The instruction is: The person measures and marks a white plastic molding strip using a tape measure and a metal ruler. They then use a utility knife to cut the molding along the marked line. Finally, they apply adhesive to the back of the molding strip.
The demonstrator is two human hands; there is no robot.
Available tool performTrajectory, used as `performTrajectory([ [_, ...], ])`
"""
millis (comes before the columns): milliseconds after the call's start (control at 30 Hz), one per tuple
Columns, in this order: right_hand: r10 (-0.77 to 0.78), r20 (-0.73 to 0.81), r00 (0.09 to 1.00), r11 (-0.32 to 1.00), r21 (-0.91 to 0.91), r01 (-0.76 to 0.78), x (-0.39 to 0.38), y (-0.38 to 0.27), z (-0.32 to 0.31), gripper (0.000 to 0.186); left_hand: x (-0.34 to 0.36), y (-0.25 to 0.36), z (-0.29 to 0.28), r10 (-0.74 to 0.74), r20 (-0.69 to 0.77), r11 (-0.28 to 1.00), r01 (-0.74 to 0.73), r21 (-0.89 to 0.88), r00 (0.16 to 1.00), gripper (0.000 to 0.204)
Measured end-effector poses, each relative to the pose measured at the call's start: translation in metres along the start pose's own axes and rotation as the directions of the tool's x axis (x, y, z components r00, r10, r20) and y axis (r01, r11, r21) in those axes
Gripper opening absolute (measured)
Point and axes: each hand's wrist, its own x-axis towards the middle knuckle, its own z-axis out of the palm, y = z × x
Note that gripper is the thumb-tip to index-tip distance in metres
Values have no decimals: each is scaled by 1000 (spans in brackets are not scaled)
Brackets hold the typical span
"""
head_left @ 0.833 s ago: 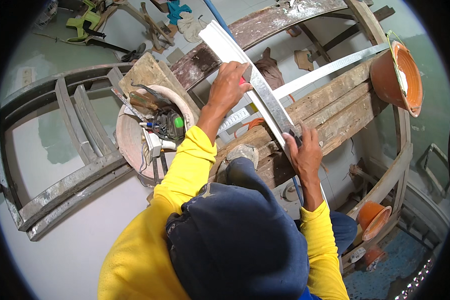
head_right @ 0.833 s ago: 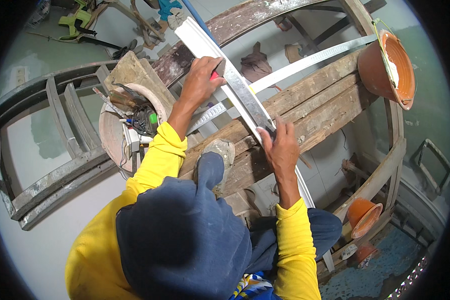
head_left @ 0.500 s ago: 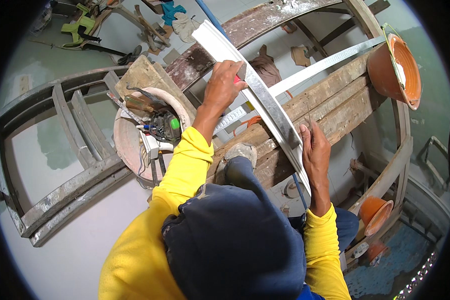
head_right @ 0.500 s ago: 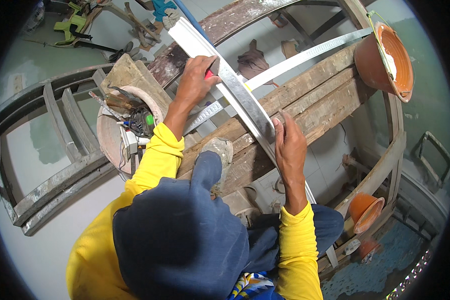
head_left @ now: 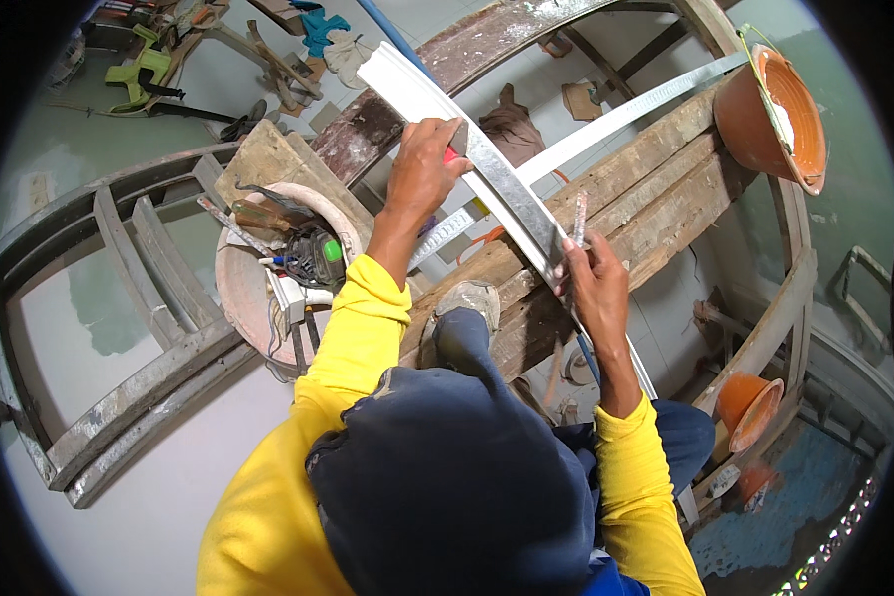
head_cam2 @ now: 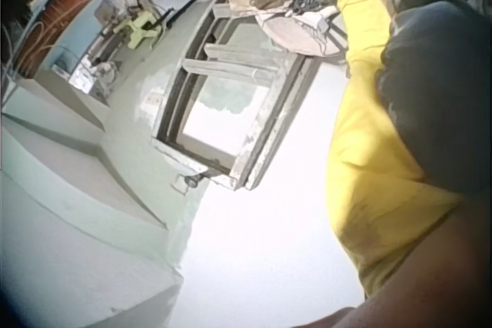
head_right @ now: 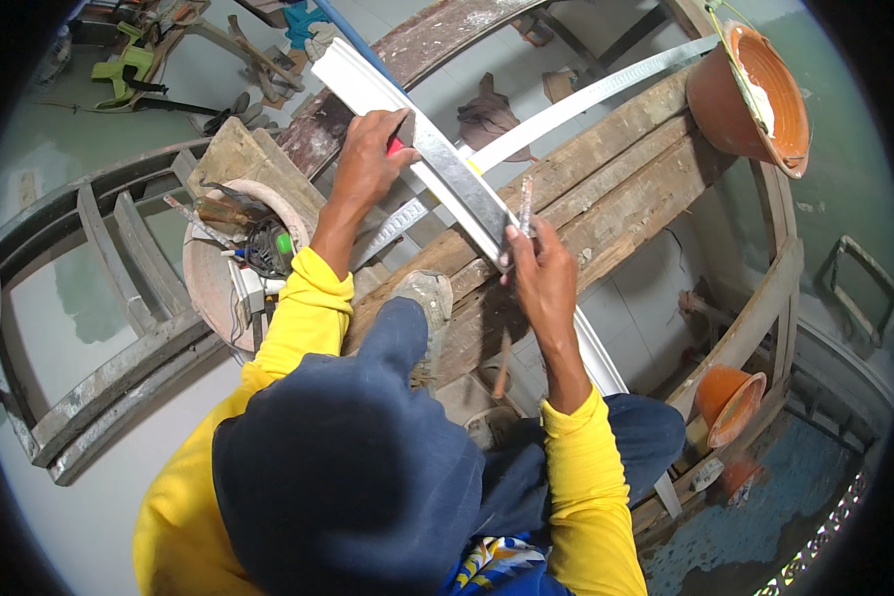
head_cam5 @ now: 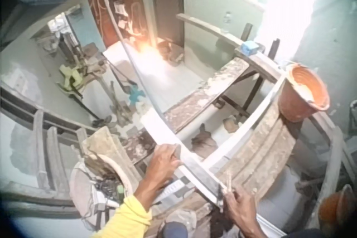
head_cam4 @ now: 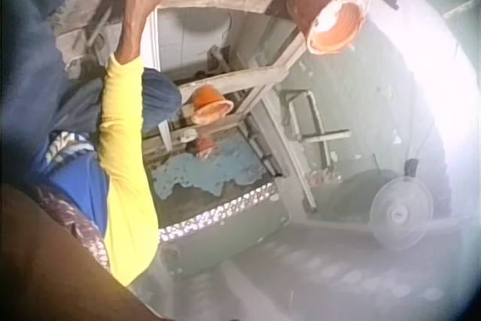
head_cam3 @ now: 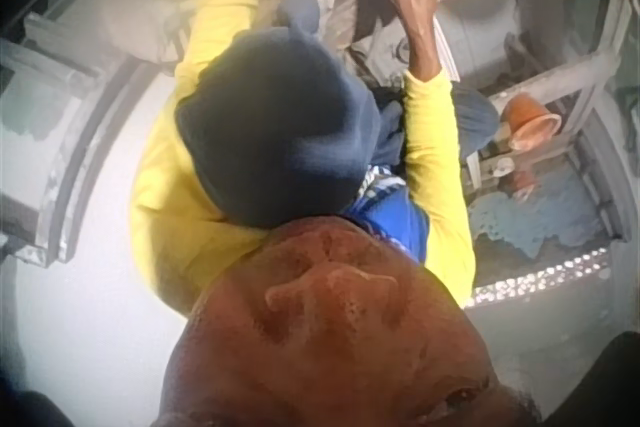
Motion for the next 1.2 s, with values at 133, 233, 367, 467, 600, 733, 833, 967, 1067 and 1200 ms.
performTrajectory([
  [133,37,28,999,989,-147,-33,8,0,12,34,0,-1,1,11,-3,1000,-11,10,1000,63],
  [233,118,35,992,985,-129,-113,14,-1,21,38,1,-1,3,27,-3,1000,-27,8,1000,64],
  [367,207,62,976,975,-89,-202,19,-4,32,38,-1,-2,-1,12,4,1000,-12,-7,1000,64],
  [467,159,44,986,977,-153,-151,23,0,37,37,-1,0,0,10,-9,1000,-10,-14,1000,64],
  [600,88,12,996,974,-209,-83,31,15,45,36,-1,-2,2,1,-14,1000,-1,6,1000,65],
  [733,131,9,991,975,-182,-127,31,15,53,34,-2,-2,1,-1,-4,1000,1,22,1000,65],
  [833,122,-11,992,987,-103,-123,29,9,59,29,-3,-3,0,6,-8,1000,-5,22,1000,66],
  [967,120,-1,993,986,-117,-120,33,15,60,29,-1,-1,0,7,-2,1000,-7,14,1000,66],
  [1067,119,-3,993,987,-107,-119,34,16,61,29,-2,-1,0,10,-4,1000,-10,20,1000,66],
  [1200,124,9,992,987,-107,-122,33,15,61,29,-1,-2,1,6,-1,1000,-6,25,1000,66],
])
